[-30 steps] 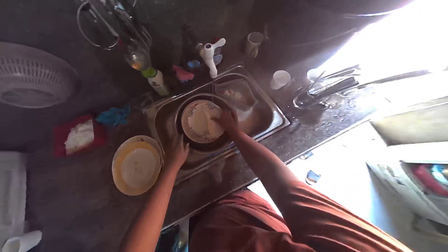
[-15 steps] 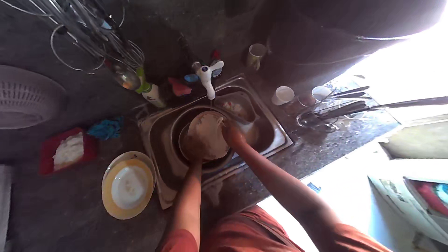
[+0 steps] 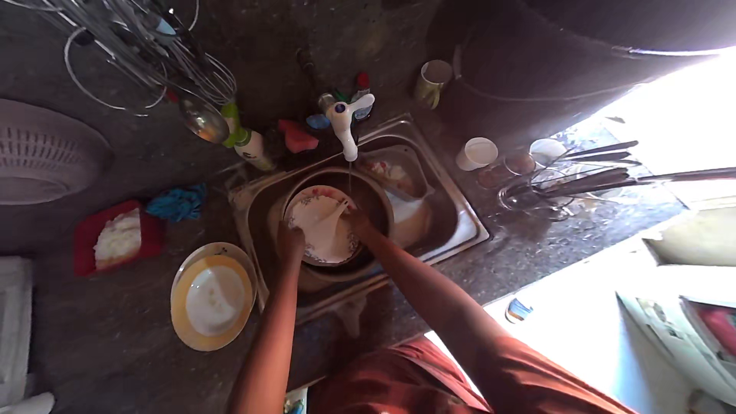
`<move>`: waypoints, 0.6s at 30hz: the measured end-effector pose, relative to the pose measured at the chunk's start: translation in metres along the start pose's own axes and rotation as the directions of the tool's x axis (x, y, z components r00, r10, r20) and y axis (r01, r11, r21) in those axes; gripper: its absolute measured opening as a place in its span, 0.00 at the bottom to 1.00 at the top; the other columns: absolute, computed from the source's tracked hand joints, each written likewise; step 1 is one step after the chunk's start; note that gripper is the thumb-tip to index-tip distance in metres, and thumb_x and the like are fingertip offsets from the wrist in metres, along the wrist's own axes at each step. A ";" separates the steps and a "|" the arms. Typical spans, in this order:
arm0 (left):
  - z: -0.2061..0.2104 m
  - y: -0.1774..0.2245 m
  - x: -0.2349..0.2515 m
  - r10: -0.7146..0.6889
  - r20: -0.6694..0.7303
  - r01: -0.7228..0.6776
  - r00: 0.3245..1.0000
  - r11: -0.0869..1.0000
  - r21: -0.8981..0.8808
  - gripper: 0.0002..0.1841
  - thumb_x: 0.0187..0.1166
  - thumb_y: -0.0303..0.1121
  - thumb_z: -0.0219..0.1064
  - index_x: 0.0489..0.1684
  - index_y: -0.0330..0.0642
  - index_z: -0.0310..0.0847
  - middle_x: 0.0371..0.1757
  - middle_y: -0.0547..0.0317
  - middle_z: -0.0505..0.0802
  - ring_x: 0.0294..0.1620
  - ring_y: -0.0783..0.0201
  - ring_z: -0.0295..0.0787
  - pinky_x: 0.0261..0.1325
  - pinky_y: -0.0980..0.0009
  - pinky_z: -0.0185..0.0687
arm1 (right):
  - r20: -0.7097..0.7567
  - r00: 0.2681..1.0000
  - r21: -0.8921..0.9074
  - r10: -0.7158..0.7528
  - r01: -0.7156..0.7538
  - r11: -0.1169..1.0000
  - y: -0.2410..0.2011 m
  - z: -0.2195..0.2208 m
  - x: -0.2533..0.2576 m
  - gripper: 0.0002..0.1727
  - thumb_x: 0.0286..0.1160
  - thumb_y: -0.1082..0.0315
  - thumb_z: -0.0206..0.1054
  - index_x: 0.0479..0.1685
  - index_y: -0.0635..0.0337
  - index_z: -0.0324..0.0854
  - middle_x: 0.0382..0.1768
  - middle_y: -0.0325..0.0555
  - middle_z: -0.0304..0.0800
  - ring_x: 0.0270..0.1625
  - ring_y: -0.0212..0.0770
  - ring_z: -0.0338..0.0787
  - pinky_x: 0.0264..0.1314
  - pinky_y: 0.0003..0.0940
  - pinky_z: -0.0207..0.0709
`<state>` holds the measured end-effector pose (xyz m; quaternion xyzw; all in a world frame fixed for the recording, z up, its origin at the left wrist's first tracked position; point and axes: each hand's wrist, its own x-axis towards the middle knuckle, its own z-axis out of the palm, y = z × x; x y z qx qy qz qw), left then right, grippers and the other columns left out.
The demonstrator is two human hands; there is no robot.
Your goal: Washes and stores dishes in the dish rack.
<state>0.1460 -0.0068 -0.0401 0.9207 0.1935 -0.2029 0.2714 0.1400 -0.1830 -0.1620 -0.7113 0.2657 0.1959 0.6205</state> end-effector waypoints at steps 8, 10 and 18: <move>0.015 -0.005 -0.039 0.330 -0.129 -0.353 0.935 0.898 -0.263 0.18 0.89 0.29 0.58 0.69 0.23 0.72 0.58 0.30 0.89 0.59 0.46 0.90 0.66 0.53 0.83 | -0.070 0.991 0.303 -0.116 0.132 0.944 0.009 0.009 0.007 0.25 0.91 0.60 0.57 0.82 0.62 0.70 0.77 0.58 0.77 0.78 0.49 0.78 0.80 0.48 0.71; 0.030 -0.020 -0.020 0.188 -0.166 -0.236 0.968 0.905 -0.355 0.21 0.89 0.30 0.59 0.73 0.22 0.69 0.63 0.27 0.86 0.64 0.43 0.86 0.70 0.52 0.79 | -0.079 0.977 0.221 -0.197 0.210 0.952 -0.002 -0.007 0.013 0.21 0.88 0.66 0.61 0.75 0.68 0.74 0.70 0.62 0.83 0.71 0.51 0.83 0.75 0.48 0.75; 0.108 -0.047 0.021 0.312 -0.017 -0.283 0.950 0.882 0.378 0.30 0.91 0.37 0.49 0.93 0.39 0.56 0.94 0.32 0.53 0.96 0.37 0.41 0.94 0.39 0.35 | -0.082 0.940 -0.586 -0.330 0.223 0.779 -0.088 -0.074 -0.047 0.21 0.93 0.61 0.53 0.78 0.54 0.77 0.70 0.60 0.85 0.72 0.62 0.85 0.74 0.65 0.75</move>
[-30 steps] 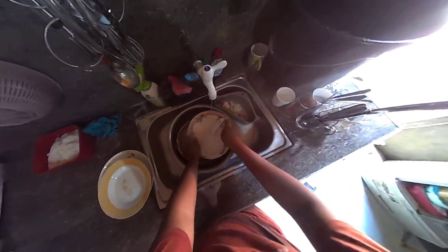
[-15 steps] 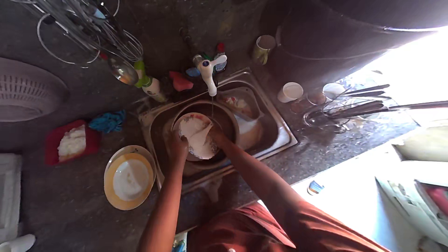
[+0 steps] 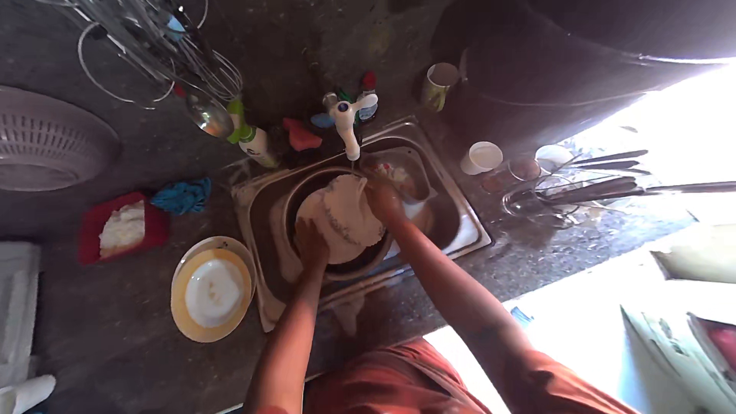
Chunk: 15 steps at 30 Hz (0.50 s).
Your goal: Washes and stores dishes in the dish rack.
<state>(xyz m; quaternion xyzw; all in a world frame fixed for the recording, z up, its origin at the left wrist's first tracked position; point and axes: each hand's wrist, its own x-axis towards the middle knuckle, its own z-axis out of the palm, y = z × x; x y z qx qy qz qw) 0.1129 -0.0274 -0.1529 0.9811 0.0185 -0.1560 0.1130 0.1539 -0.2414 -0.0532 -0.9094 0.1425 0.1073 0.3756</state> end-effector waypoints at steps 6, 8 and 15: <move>-0.001 -0.006 0.043 0.189 0.014 -0.188 0.982 0.982 -0.033 0.32 0.92 0.38 0.47 0.95 0.38 0.48 0.95 0.36 0.51 0.97 0.40 0.37 0.95 0.41 0.31 | 0.005 0.994 -0.092 0.112 -0.111 0.990 0.000 0.017 -0.017 0.25 0.93 0.65 0.48 0.87 0.53 0.66 0.81 0.60 0.73 0.76 0.61 0.81 0.75 0.60 0.76; -0.011 -0.010 0.056 0.258 0.049 -0.255 0.965 0.965 -0.061 0.33 0.89 0.35 0.53 0.95 0.43 0.53 0.95 0.40 0.54 0.97 0.42 0.40 0.95 0.40 0.34 | 0.033 0.988 -0.059 0.149 -0.147 0.987 0.010 0.037 -0.017 0.26 0.92 0.67 0.47 0.87 0.58 0.64 0.82 0.60 0.73 0.78 0.58 0.80 0.78 0.56 0.74; -0.064 -0.017 0.026 0.006 0.134 0.015 0.991 0.987 -0.158 0.32 0.87 0.38 0.59 0.88 0.33 0.60 0.89 0.36 0.66 0.91 0.41 0.59 0.90 0.46 0.54 | 0.064 0.985 0.150 0.161 -0.169 0.974 0.026 0.112 -0.027 0.31 0.92 0.63 0.50 0.91 0.64 0.53 0.89 0.62 0.59 0.86 0.55 0.71 0.86 0.48 0.68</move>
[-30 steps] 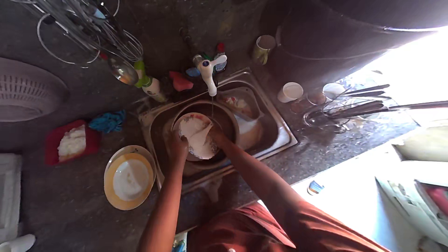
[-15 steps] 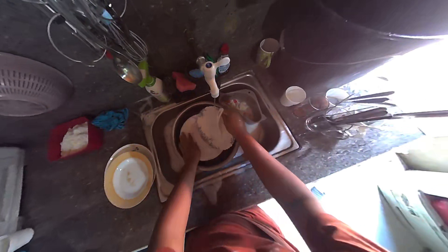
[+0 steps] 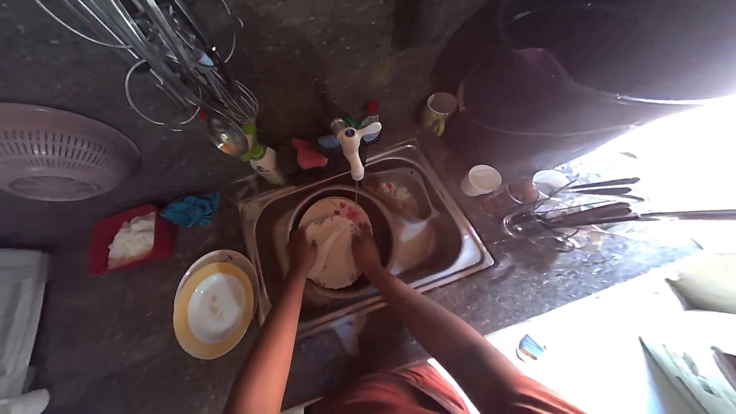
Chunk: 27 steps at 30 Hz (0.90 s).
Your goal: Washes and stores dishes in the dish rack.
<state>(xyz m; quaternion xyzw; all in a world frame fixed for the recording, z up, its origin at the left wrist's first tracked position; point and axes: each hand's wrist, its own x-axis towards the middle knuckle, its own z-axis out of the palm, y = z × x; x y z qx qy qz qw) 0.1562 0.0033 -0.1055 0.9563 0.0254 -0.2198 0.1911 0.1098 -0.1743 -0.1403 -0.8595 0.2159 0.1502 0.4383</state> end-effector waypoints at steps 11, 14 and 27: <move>0.059 -0.003 -0.042 0.000 -0.067 0.013 0.998 0.981 0.196 0.42 0.77 0.51 0.70 0.89 0.38 0.62 0.93 0.23 0.32 0.96 0.31 0.21 0.95 0.46 0.33 | -0.030 0.934 -0.378 -0.357 0.320 0.869 0.011 0.018 0.062 0.41 0.89 0.42 0.50 0.88 0.68 0.61 0.92 0.61 0.54 0.94 0.59 0.53 0.95 0.55 0.42; 0.053 -0.002 -0.030 0.003 -0.031 0.005 1.000 0.973 0.232 0.39 0.76 0.53 0.69 0.86 0.41 0.68 0.95 0.29 0.36 0.96 0.34 0.25 0.95 0.43 0.33 | 0.122 0.987 -0.414 -0.109 0.150 0.898 -0.003 -0.010 0.037 0.43 0.85 0.39 0.55 0.84 0.69 0.65 0.83 0.66 0.68 0.86 0.62 0.68 0.87 0.59 0.59; 0.024 0.002 0.001 -0.302 -0.130 0.165 0.945 0.777 -0.608 0.30 0.96 0.46 0.42 0.81 0.26 0.67 0.74 0.27 0.81 0.78 0.38 0.78 0.81 0.44 0.68 | 0.376 0.923 0.295 0.084 -0.205 0.933 0.042 -0.098 -0.028 0.29 0.91 0.58 0.59 0.85 0.59 0.60 0.57 0.59 0.84 0.40 0.44 0.88 0.39 0.39 0.84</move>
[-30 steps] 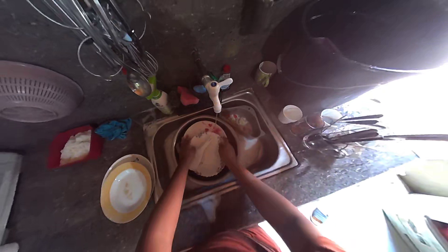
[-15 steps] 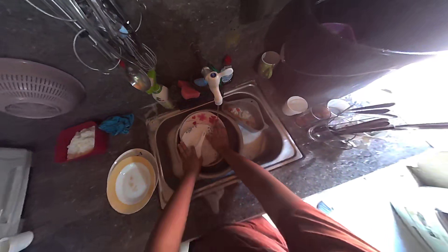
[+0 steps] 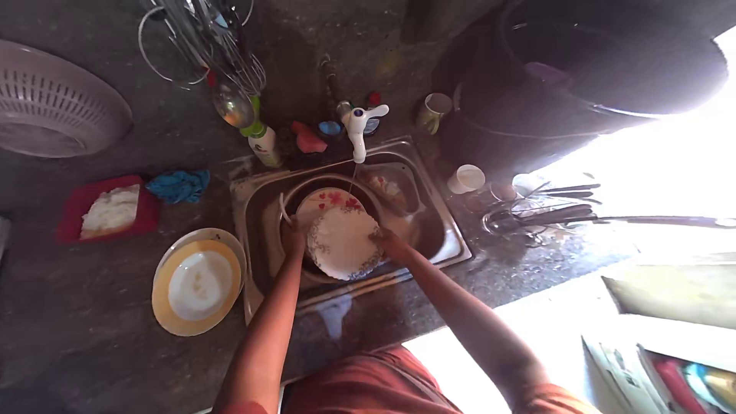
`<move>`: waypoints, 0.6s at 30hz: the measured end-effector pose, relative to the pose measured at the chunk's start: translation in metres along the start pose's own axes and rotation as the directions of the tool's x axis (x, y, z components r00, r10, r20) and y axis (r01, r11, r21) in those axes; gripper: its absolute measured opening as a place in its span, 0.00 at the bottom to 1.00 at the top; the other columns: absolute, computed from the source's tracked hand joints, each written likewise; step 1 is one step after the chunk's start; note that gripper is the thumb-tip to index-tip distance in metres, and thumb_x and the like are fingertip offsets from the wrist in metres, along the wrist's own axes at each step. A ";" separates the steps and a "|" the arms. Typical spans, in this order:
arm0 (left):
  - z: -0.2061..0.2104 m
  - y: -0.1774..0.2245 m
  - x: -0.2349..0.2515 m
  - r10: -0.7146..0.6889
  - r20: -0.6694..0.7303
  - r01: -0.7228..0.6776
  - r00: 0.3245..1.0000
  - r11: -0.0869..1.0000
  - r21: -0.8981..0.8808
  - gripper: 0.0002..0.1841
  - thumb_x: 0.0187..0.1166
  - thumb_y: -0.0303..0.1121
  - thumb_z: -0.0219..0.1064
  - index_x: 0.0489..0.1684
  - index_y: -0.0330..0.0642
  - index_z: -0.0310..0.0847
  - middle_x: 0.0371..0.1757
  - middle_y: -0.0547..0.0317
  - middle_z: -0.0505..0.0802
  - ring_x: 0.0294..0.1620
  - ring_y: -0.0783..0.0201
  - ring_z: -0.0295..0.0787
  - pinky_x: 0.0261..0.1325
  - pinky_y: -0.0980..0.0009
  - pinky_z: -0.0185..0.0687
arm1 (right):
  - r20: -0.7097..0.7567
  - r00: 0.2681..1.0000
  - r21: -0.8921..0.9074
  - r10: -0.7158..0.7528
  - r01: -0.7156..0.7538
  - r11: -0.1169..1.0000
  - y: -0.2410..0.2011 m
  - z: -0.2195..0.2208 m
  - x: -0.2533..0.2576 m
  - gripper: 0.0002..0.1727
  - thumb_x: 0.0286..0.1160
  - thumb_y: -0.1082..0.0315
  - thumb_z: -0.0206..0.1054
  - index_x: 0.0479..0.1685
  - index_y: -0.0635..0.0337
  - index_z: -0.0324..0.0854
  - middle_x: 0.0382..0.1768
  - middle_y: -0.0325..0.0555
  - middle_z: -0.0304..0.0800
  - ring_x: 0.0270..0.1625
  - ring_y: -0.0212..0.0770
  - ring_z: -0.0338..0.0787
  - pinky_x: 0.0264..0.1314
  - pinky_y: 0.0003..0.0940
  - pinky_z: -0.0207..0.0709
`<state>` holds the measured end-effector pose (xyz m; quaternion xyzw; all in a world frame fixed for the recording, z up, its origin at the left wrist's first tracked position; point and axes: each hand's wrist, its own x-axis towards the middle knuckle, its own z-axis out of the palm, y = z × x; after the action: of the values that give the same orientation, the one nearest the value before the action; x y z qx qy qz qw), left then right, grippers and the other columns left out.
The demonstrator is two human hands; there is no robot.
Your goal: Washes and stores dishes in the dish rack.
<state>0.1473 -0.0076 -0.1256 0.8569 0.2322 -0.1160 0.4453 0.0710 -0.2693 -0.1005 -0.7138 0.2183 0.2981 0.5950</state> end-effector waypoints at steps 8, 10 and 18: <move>0.030 -0.003 -0.078 0.159 -0.169 -0.159 0.973 0.987 0.014 0.26 0.78 0.22 0.65 0.76 0.20 0.70 0.75 0.26 0.79 0.80 0.40 0.74 0.86 0.52 0.64 | -0.216 0.936 -0.082 -0.279 0.267 0.960 -0.059 0.016 -0.013 0.29 0.91 0.60 0.57 0.85 0.66 0.60 0.59 0.63 0.84 0.43 0.46 0.89 0.45 0.42 0.85; 0.039 0.004 -0.087 0.013 -0.018 -0.019 1.000 0.926 -0.377 0.15 0.92 0.25 0.50 0.62 0.21 0.77 0.48 0.41 0.89 0.47 0.61 0.87 0.56 0.66 0.84 | -0.223 0.911 -0.207 -0.348 0.305 0.930 -0.082 0.007 -0.025 0.29 0.90 0.61 0.58 0.86 0.65 0.61 0.61 0.65 0.85 0.51 0.51 0.91 0.54 0.48 0.86; 0.056 0.040 -0.048 0.000 0.483 0.452 0.876 0.355 -0.819 0.32 0.95 0.53 0.27 0.80 0.39 0.63 0.68 0.44 0.83 0.64 0.53 0.83 0.63 0.51 0.81 | -0.155 0.922 -0.737 -0.355 0.131 0.663 -0.134 0.002 -0.075 0.26 0.96 0.54 0.43 0.85 0.54 0.64 0.58 0.66 0.89 0.64 0.66 0.88 0.66 0.63 0.77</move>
<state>0.1267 -0.0874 -0.1099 0.3812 0.2787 -0.2038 0.8576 0.1051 -0.2444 0.0474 -0.9458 0.0704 0.1697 0.2679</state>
